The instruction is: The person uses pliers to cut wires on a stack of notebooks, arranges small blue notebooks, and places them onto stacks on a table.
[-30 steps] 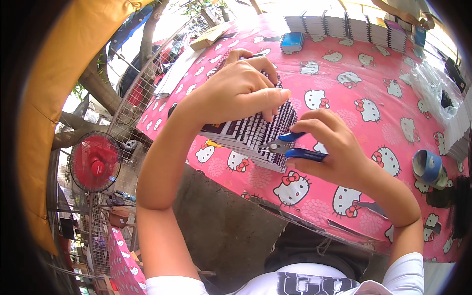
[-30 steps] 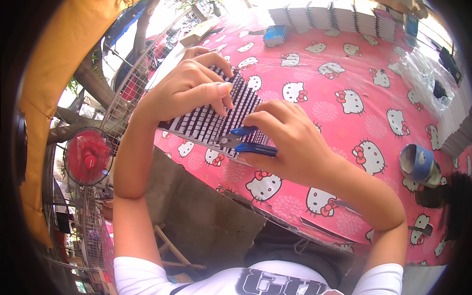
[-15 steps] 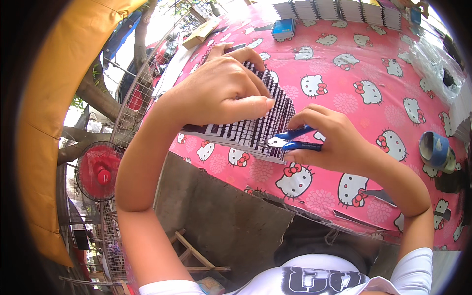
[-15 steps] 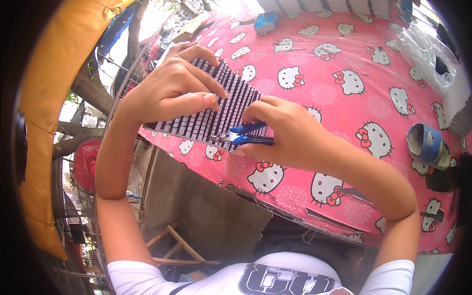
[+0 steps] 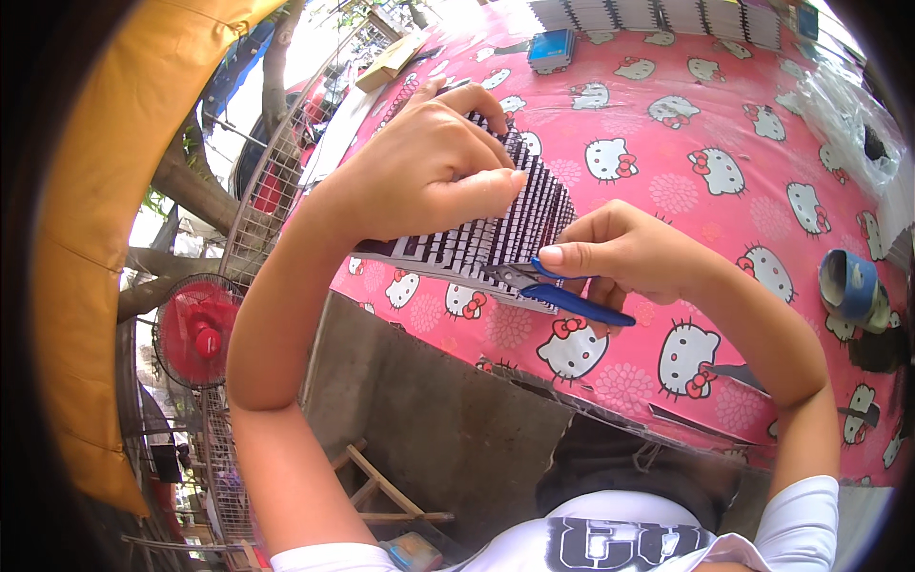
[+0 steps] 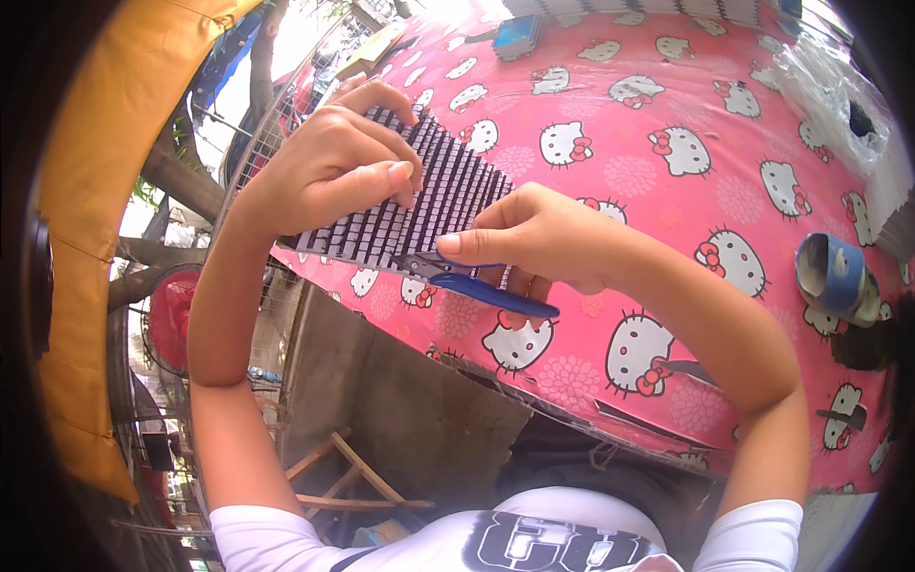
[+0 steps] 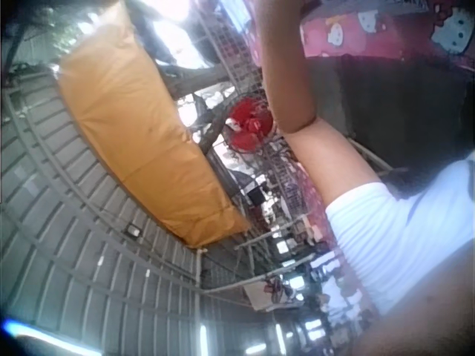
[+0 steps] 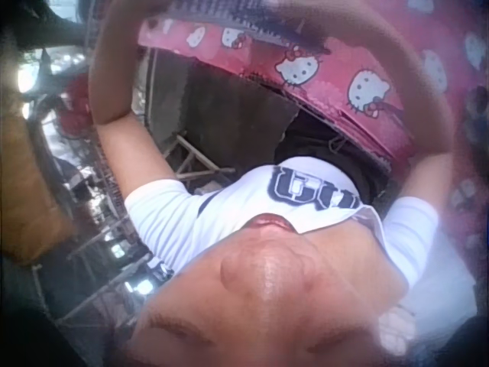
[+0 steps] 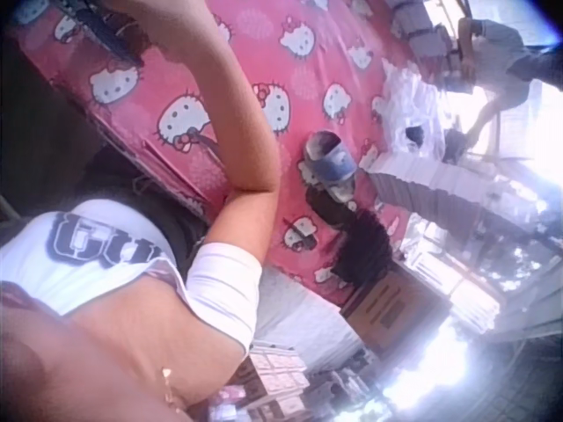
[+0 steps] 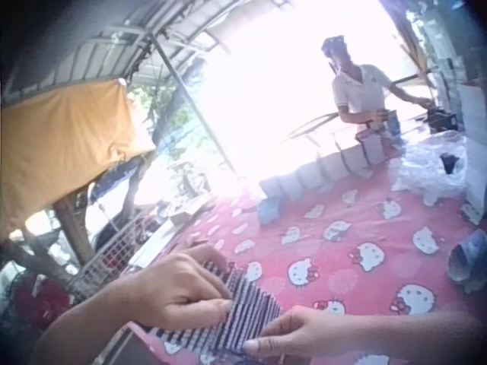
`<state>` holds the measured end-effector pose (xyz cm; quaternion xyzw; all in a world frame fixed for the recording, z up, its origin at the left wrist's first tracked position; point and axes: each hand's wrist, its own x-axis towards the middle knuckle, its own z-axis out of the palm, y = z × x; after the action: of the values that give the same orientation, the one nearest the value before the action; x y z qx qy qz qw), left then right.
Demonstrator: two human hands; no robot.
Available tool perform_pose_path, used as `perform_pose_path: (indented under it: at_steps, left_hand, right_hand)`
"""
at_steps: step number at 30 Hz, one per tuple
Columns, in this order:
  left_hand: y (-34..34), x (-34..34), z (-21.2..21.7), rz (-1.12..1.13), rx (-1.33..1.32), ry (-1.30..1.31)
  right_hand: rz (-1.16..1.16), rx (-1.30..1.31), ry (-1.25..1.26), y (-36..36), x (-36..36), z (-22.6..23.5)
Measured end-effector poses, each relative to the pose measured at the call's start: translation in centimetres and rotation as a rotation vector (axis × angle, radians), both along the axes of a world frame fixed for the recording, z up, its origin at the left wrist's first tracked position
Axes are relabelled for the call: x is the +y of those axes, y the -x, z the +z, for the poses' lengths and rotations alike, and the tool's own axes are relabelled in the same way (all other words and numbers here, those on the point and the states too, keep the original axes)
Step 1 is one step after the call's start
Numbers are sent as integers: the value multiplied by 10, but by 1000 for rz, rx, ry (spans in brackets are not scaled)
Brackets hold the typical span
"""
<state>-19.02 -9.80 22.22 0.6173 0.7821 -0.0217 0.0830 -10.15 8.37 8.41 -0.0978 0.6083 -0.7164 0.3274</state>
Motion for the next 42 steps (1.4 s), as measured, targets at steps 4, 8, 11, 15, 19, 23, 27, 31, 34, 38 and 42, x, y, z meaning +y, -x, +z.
perform_pose_path:
  at_steps: [4,8,11,15,19,23,27,31,34,38,42]
  left_hand:
    - [-4,5,-8,-179,270,-286]
    - [-30,16,24,-243,543,-56]
    - [-56,19,36,-191,384,215]
    - [-60,1,11,-252,488,423]
    - [-51,-9,-1,-166,481,416]
    - [-52,-7,0,-128,433,411]
    - [-51,-5,0,-119,399,403]
    - [-50,-8,-2,-116,392,345]
    - [-51,-9,-3,-98,373,329]
    - [-50,-8,-2,-97,370,335]
    - [-51,-8,-2,-85,363,341]
  right_hand:
    - [-185,543,-129,-6,-3,-13]
    - [-403,1078,-326,-18,-1,-24]
    - [-436,1079,-436,-29,3,-24]
    - [-510,1254,-460,-25,3,-33]
    - [-534,1300,-475,-22,-5,-31]
    - [-552,1360,-511,-20,-6,-27]
    - [-611,1490,-535,-15,-14,-29]
    - [-617,1512,-588,-15,-14,-27]
    - [-658,1574,-630,-15,-16,-27]
    - [-650,1627,-726,-18,-16,-21]
    - [-667,1671,-722,-23,-19,-12]
